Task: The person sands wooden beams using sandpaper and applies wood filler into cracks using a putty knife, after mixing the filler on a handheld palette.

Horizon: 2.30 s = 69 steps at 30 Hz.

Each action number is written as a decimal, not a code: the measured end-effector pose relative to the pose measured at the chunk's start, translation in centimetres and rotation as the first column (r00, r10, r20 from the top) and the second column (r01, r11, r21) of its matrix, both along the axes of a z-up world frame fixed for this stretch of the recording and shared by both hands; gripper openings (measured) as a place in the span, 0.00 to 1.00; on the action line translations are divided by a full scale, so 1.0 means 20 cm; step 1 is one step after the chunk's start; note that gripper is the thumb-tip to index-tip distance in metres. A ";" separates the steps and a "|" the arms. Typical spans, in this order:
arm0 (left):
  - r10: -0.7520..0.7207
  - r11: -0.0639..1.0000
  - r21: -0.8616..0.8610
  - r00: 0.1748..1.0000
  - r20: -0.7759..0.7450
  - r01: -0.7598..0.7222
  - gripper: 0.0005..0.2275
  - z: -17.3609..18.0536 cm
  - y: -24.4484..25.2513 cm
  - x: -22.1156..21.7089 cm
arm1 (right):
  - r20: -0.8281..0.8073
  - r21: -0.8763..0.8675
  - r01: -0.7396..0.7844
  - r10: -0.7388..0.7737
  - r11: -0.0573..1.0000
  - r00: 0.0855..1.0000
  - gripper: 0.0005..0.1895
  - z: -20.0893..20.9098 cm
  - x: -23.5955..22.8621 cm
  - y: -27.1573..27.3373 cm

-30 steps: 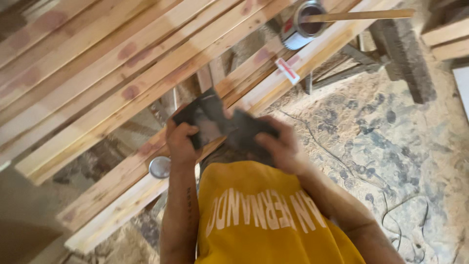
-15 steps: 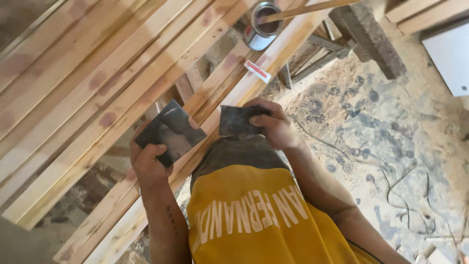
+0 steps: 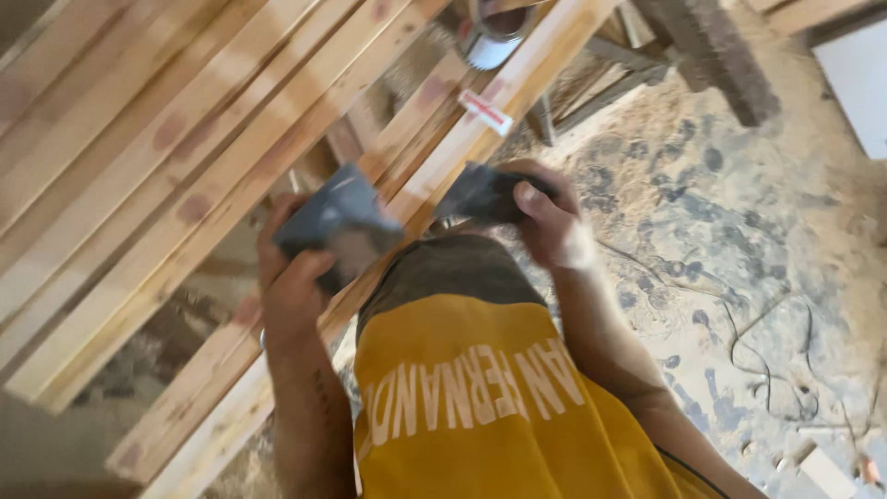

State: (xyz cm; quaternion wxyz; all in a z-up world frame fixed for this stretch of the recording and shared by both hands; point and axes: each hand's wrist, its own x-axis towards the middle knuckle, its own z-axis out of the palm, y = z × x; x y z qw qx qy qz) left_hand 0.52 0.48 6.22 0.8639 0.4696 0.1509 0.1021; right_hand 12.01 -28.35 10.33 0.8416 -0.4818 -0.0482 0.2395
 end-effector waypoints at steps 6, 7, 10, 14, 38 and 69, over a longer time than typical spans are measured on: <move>-0.192 0.968 0.171 0.981 0.020 0.185 0.26 0.17 -0.07 0.09 | 0.503 -0.559 0.035 0.306 0.828 0.808 0.22 0.17 0.01 -0.01; -0.196 0.963 0.189 0.981 0.008 0.190 0.26 0.22 -0.07 0.11 | 0.530 -0.558 0.036 0.324 0.829 0.784 0.23 0.19 0.02 0.02; -0.216 0.951 0.221 0.976 -0.019 0.215 0.25 0.32 -0.09 0.14 | 0.663 -0.602 0.139 0.395 0.786 0.636 0.21 0.24 0.02 0.08; -0.216 0.949 0.224 0.975 -0.059 0.224 0.24 0.40 -0.10 0.13 | 0.772 -0.632 0.337 0.528 0.698 0.354 0.16 0.29 0.07 0.17; 0.282 0.875 0.445 0.947 -0.152 -0.190 0.15 -0.14 -0.13 0.32 | -0.007 -0.505 -0.421 0.485 0.753 0.875 0.20 -0.14 0.26 0.27; 0.691 0.697 0.225 0.722 0.045 -0.681 0.16 -1.40 0.90 1.59 | 0.417 -0.812 0.462 0.908 0.356 0.033 0.18 -1.20 2.05 1.57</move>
